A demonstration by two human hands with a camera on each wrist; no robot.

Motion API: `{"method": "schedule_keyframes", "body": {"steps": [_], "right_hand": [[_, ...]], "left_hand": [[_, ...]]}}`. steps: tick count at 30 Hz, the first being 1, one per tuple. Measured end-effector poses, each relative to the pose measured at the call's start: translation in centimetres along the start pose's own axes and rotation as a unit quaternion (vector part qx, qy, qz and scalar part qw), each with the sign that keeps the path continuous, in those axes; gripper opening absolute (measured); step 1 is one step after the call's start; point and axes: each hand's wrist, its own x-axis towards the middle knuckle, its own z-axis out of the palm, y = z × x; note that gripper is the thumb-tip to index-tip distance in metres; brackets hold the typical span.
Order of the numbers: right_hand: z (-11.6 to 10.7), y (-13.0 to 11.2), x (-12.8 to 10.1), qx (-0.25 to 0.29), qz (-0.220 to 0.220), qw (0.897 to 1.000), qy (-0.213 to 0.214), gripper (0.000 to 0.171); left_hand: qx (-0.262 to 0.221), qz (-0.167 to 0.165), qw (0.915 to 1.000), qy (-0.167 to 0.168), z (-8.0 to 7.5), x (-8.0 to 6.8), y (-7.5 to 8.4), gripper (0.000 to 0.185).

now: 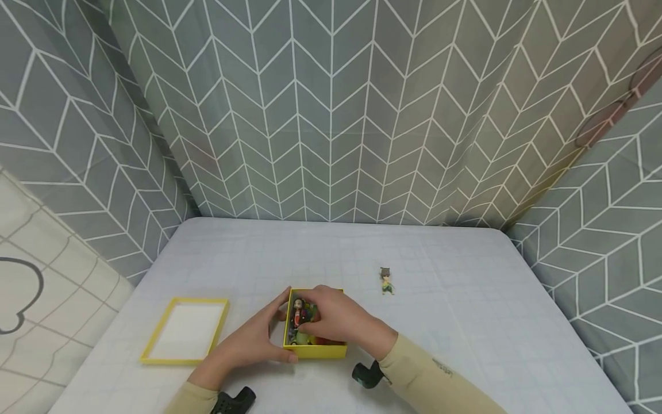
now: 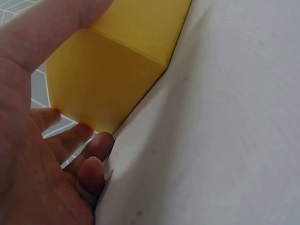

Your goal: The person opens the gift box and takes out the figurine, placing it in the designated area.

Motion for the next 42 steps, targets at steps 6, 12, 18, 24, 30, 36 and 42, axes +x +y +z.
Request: {"method": "schedule_keyframes", "body": {"steps": [6,12,18,24,30,36,42], "right_hand": [[0.3,-0.6,0.4,-0.034,0.012,0.999,0.000,0.071],[0.4,-0.9,0.7,-0.047,0.022,0.999,0.001,0.074],[0.6,-1.0,0.7,-0.048,0.035,0.998,0.001,0.072],[0.9,-0.8,0.8,-0.048,0.037,0.998,0.000,0.064],[0.9,-0.7,1.0,-0.045,0.038,0.998,-0.006,0.063],[0.7,-1.0,1.2,-0.041,0.043,0.998,-0.015,0.067],[1.0,-1.2,1.3,-0.036,0.044,0.998,-0.017,0.068]], "left_hand": [[0.008,0.001,1.0000,-0.001,-0.3,0.0,0.1,0.132],[0.006,0.005,1.0000,-0.003,-0.3,0.2,0.0,0.131],[0.005,0.009,0.9999,-0.003,-0.2,0.3,0.0,0.132],[0.003,0.020,0.9998,-0.006,0.0,0.5,-0.2,0.133],[0.009,0.019,0.9998,-0.004,0.1,0.5,-0.1,0.133],[0.010,0.007,0.9999,0.001,0.2,0.3,-0.2,0.132],[0.008,0.004,1.0000,0.001,0.1,0.0,-0.3,0.131]]}}
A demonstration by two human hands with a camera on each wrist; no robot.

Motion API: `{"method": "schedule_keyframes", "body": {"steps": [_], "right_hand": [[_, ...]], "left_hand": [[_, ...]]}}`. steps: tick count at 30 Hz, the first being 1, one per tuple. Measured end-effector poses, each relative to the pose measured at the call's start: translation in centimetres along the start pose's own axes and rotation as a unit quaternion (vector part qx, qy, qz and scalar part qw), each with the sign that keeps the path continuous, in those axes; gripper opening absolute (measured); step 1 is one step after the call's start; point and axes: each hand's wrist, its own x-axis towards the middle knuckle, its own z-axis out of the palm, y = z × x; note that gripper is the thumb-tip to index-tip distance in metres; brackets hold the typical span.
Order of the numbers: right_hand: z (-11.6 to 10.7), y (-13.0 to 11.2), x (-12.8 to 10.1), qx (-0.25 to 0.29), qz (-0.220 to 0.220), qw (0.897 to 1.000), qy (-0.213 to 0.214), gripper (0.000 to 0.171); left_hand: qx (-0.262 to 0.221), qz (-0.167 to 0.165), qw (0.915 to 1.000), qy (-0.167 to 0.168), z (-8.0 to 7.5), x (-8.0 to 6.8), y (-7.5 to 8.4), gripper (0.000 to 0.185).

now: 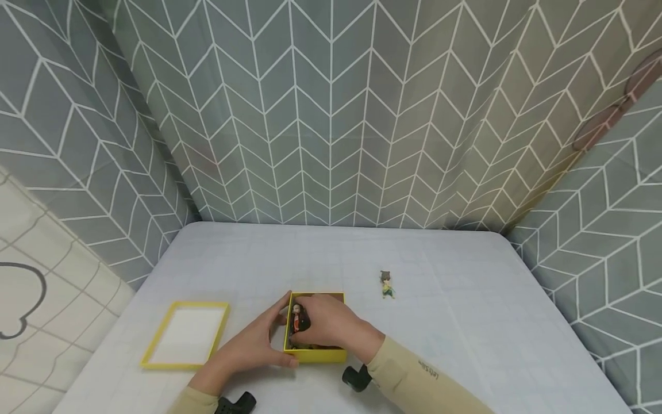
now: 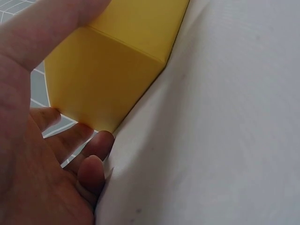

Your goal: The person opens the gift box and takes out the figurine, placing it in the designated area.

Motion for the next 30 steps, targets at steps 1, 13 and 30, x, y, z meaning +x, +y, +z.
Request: {"method": "schedule_keyframes", "body": {"steps": [1,13,30], "right_hand": [[0.1,0.0,0.0,0.000,0.001,1.000,0.001,0.068],[0.7,1.2,0.0,0.054,-0.036,0.998,0.028,0.047],[0.1,2.3,-0.7,0.190,-0.037,0.980,0.051,0.069]], "left_hand": [[-0.001,0.000,1.0000,0.000,0.0,-0.1,0.0,0.131],[-0.010,0.012,0.9999,-0.001,-0.1,-0.1,-0.2,0.132],[-0.017,0.003,0.9998,0.002,0.0,-0.2,0.1,0.133]]}}
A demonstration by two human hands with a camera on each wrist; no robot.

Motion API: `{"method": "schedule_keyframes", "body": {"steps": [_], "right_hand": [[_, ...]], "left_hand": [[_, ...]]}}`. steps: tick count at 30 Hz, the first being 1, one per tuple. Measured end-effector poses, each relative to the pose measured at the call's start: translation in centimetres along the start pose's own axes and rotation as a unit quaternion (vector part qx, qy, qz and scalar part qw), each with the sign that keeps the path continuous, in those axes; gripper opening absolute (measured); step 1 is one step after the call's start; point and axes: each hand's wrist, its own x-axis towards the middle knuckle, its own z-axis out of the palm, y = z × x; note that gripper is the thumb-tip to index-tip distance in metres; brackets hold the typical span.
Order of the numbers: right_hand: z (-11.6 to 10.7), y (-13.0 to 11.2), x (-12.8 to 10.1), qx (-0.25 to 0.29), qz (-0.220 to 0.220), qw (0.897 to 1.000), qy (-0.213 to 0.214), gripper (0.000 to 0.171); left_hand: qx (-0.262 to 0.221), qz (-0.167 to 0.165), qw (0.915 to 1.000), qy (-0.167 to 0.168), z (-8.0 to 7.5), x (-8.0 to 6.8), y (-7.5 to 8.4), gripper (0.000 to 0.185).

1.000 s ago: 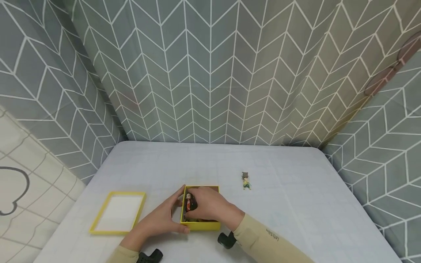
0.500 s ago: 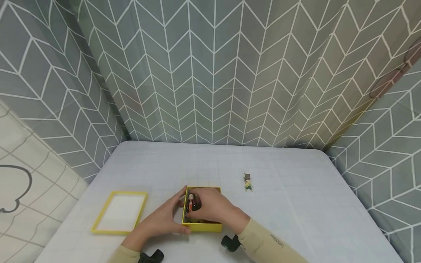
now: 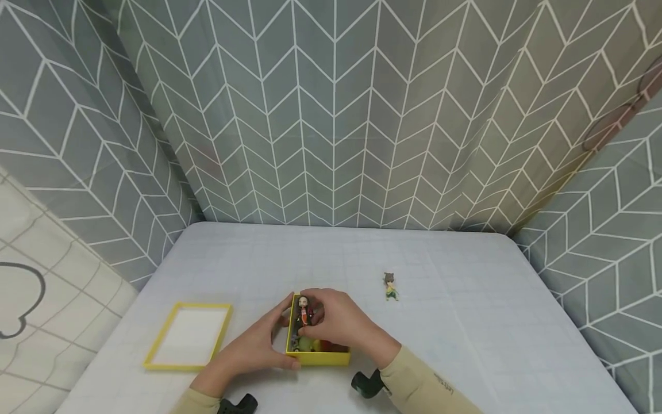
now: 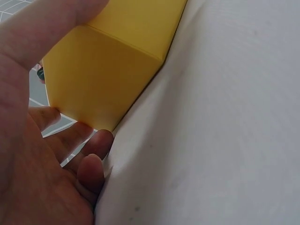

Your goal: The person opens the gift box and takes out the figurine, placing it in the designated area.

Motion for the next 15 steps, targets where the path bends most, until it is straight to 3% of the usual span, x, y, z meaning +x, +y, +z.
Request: {"method": "schedule_keyframes", "body": {"steps": [15], "right_hand": [[-0.45,0.31,-0.10,0.027,0.007,1.000,-0.005,0.074]], "left_hand": [[0.004,-0.012,0.9999,-0.006,-0.12,-0.02,0.18,0.132]]}}
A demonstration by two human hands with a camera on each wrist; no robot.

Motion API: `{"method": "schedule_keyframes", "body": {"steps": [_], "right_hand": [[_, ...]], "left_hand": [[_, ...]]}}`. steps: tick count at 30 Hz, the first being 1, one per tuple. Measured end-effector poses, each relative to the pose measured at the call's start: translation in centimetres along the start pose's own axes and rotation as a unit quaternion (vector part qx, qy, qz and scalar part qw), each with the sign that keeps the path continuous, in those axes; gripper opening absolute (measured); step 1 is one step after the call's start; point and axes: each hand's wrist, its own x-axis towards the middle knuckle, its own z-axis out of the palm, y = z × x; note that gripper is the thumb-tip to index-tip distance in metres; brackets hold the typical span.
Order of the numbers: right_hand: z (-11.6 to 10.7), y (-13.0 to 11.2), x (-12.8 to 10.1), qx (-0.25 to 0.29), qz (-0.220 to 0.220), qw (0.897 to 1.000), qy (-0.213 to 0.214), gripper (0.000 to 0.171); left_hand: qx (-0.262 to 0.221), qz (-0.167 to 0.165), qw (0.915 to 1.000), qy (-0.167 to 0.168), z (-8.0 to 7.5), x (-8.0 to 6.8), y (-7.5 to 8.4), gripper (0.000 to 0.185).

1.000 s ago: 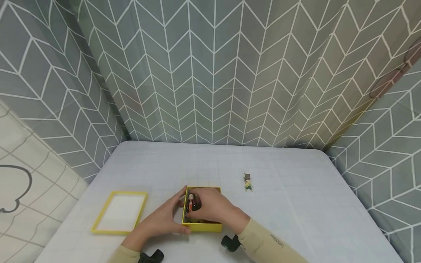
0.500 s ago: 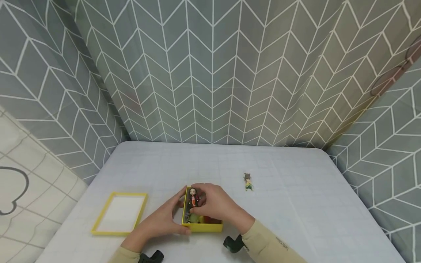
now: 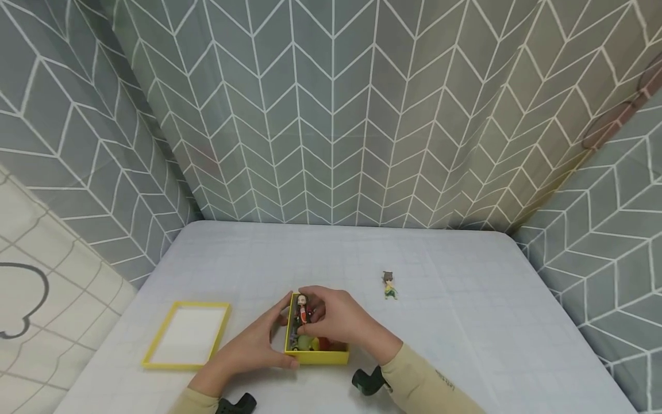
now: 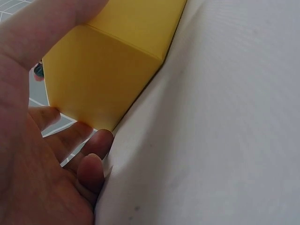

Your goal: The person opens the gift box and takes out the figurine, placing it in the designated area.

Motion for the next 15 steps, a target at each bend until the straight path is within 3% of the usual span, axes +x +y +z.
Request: {"method": "schedule_keyframes", "body": {"steps": [15], "right_hand": [[-2.1,0.3,-1.7,0.081,0.056,0.995,0.034,0.072]], "left_hand": [[0.003,-0.001,1.0000,0.005,0.1,0.2,0.0,0.132]]}}
